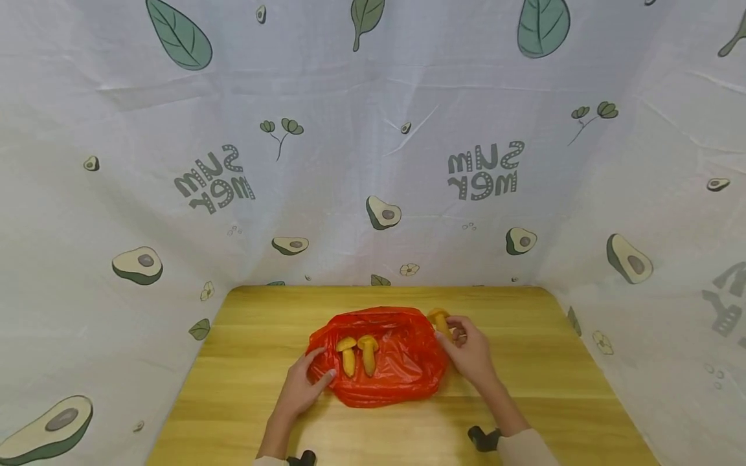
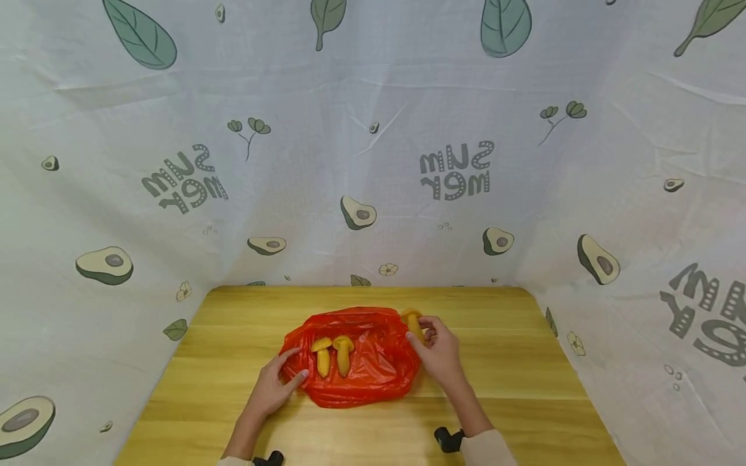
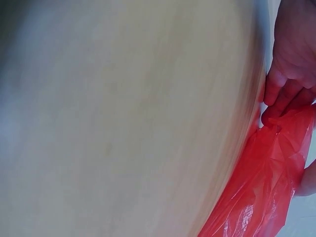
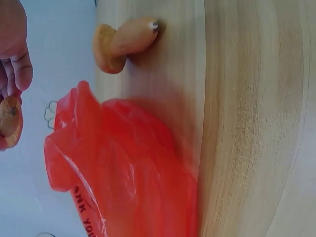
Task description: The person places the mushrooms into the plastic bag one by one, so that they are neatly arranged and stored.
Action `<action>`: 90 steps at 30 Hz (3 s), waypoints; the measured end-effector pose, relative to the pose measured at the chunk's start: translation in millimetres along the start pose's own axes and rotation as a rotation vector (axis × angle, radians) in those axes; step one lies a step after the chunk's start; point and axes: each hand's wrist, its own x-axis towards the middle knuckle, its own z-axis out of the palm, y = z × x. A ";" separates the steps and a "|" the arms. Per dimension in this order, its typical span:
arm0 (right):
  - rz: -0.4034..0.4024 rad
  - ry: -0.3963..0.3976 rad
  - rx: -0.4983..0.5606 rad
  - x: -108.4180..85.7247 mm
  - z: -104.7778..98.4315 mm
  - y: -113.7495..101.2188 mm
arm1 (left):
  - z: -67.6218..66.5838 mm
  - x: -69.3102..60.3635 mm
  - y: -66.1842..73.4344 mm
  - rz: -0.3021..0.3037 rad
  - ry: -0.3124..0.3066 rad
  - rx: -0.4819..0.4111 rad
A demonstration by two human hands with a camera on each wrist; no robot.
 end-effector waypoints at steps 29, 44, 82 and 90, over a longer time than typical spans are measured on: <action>-0.043 -0.105 0.022 -1.8 53.5 -39.3 | 0.3 0.8 -1.7 0.005 0.013 0.003; -0.083 -0.163 0.016 -8.1 77.9 -26.3 | 0.5 1.3 -2.4 0.006 0.010 0.008; -0.031 -0.320 -0.099 -15.2 105.8 -12.5 | 0.0 0.3 -1.3 -0.008 0.000 0.006; -0.025 -0.320 -0.096 -16.1 104.8 -10.3 | 1.4 0.6 -1.5 -0.014 0.001 0.007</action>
